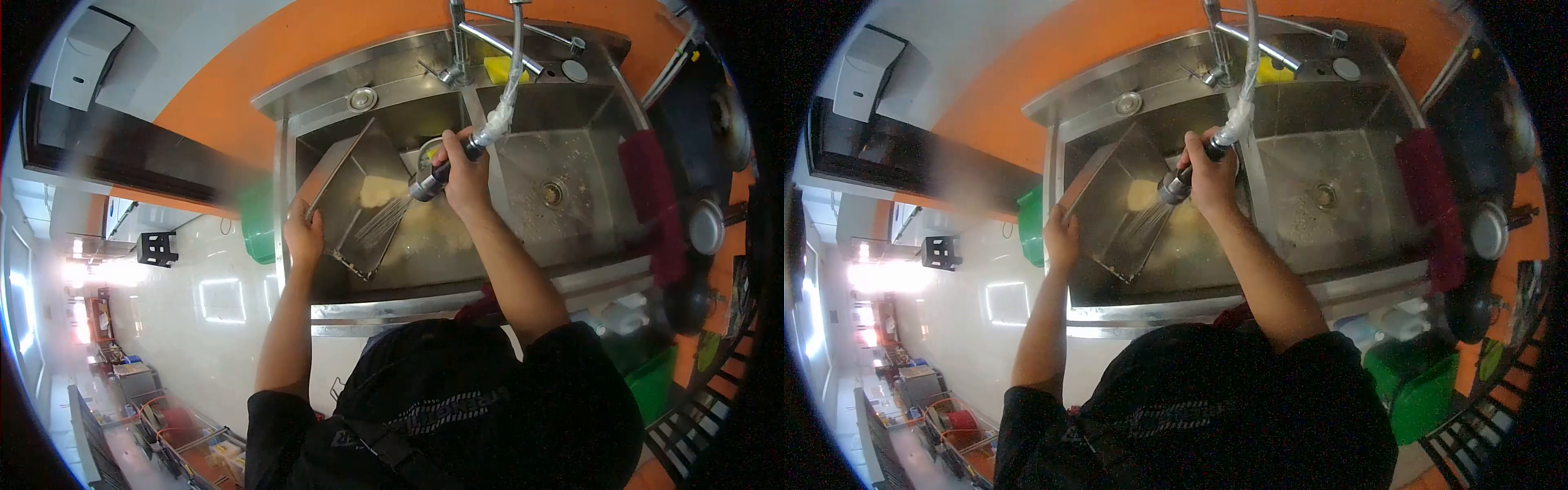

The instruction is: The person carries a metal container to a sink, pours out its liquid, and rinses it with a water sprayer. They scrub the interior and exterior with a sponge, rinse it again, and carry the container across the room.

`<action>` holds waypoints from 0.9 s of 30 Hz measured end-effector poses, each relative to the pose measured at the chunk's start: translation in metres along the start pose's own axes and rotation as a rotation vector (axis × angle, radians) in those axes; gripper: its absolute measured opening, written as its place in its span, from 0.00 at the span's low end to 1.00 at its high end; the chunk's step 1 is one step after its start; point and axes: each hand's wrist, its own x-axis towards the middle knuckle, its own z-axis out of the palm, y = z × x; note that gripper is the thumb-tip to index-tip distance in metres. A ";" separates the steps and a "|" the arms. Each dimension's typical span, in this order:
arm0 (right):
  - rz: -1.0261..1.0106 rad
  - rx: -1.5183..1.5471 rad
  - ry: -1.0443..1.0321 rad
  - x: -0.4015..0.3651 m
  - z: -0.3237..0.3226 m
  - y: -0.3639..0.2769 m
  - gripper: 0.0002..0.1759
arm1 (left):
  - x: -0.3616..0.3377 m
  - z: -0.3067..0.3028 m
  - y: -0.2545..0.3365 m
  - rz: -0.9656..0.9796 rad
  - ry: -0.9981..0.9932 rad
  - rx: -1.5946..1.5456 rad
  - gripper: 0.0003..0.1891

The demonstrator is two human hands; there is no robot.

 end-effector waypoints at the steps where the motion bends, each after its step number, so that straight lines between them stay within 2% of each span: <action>1: 0.054 0.082 -0.011 -0.004 0.000 0.000 0.13 | -0.002 0.004 -0.001 0.007 0.018 -0.024 0.06; 7: 0.113 0.301 -0.068 -0.018 0.016 -0.022 0.11 | -0.004 0.027 -0.006 -0.050 0.063 -0.047 0.07; 9: 0.120 0.302 -0.079 -0.019 0.017 -0.024 0.11 | -0.004 0.039 -0.011 -0.027 0.169 -0.051 0.08; 10: 0.110 0.258 -0.094 -0.020 0.017 -0.027 0.11 | -0.005 0.044 -0.014 -0.028 0.168 -0.057 0.08; 12: 0.101 0.213 -0.110 -0.021 0.017 -0.028 0.10 | -0.009 0.049 -0.023 -0.283 0.090 -0.042 0.08; 14: 0.097 -0.044 -0.097 -0.020 0.009 -0.026 0.11 | -0.014 0.057 -0.041 -0.320 0.092 -0.064 0.08; 16: 0.062 -0.147 -0.101 -0.016 -0.005 -0.020 0.11 | -0.021 0.056 -0.037 -0.426 0.061 -0.081 0.08; 20: 0.020 -0.285 -0.025 -0.007 -0.036 -0.017 0.09 | -0.054 0.081 -0.076 -0.505 0.084 -0.211 0.09; 23: -0.011 -0.357 0.037 0.001 -0.052 -0.029 0.10 | -0.072 0.087 -0.070 -0.617 0.070 -0.215 0.09; 27: 0.052 -0.451 0.096 0.008 -0.065 -0.042 0.10 | -0.087 0.094 -0.083 -0.667 0.097 -0.338 0.09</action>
